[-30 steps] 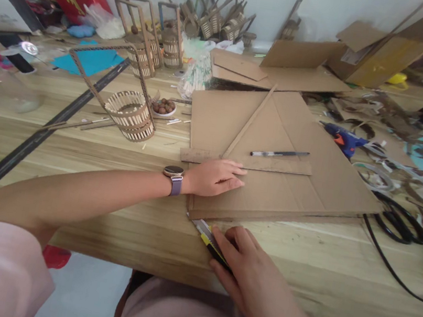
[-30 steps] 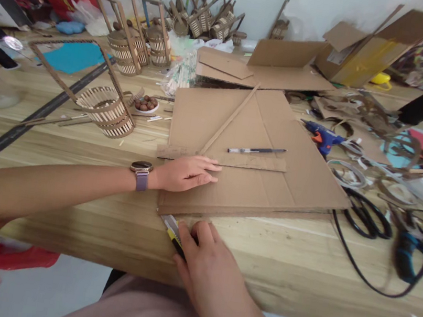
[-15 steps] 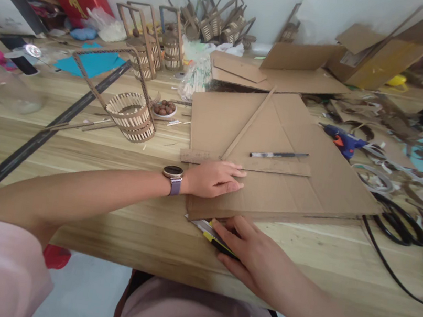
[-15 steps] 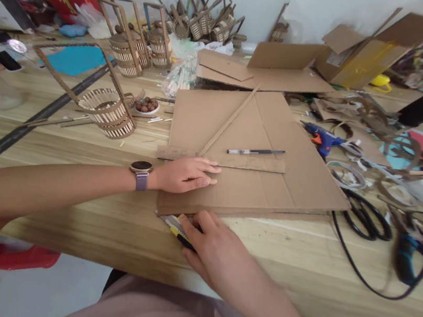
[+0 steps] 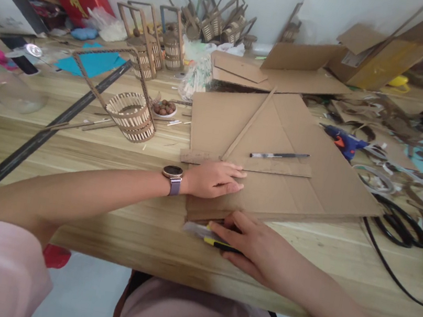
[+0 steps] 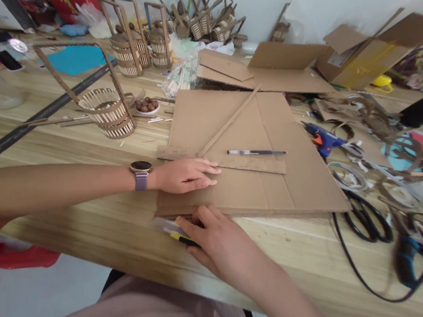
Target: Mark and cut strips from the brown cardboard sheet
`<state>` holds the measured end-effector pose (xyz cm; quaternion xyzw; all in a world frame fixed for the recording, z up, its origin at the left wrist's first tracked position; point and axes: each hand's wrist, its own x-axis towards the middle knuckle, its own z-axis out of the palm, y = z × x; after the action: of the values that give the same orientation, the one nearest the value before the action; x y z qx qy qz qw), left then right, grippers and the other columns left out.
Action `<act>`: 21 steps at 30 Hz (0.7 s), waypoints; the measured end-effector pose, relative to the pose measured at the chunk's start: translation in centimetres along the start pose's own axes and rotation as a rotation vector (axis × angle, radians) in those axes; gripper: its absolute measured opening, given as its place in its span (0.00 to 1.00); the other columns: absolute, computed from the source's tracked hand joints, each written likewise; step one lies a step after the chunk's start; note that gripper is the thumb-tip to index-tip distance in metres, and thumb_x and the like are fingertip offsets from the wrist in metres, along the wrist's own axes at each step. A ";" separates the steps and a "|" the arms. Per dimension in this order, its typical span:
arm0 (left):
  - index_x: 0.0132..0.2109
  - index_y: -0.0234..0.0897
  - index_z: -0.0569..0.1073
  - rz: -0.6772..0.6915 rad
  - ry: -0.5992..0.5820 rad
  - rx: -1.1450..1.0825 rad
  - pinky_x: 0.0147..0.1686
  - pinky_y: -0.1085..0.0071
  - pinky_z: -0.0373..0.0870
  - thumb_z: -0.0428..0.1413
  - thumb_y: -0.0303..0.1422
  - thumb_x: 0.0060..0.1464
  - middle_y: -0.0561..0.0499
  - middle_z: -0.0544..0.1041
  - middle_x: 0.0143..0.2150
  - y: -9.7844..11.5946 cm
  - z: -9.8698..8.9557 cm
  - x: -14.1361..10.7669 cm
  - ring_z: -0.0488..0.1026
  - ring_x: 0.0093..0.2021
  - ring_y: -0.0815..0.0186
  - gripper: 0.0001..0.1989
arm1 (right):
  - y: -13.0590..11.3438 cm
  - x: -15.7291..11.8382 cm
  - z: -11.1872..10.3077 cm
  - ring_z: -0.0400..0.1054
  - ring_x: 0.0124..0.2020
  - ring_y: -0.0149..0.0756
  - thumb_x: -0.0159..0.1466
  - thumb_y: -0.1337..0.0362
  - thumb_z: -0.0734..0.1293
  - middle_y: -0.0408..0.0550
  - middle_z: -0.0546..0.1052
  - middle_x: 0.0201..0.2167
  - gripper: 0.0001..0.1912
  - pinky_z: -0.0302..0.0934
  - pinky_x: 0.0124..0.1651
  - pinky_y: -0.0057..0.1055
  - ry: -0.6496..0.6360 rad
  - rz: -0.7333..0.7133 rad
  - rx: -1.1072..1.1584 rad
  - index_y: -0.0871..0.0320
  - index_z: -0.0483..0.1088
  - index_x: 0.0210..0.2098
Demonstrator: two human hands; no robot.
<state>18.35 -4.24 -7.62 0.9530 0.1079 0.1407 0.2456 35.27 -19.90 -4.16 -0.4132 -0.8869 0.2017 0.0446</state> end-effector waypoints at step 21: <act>0.55 0.32 0.77 0.095 -0.030 0.351 0.64 0.53 0.66 0.57 0.46 0.64 0.37 0.74 0.62 4.5 0.3 -2.8 0.69 0.65 0.50 0.23 | 12.1 -6.4 -6.0 0.72 0.45 0.52 0.68 0.48 0.60 0.57 0.76 0.45 0.26 0.68 0.49 0.49 0.415 0.323 -0.150 0.51 0.72 0.60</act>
<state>16.43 -8.99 -6.23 0.9872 0.0821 0.1171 0.0701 49.63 -15.82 -2.95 -0.5838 -0.7940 0.0507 0.1621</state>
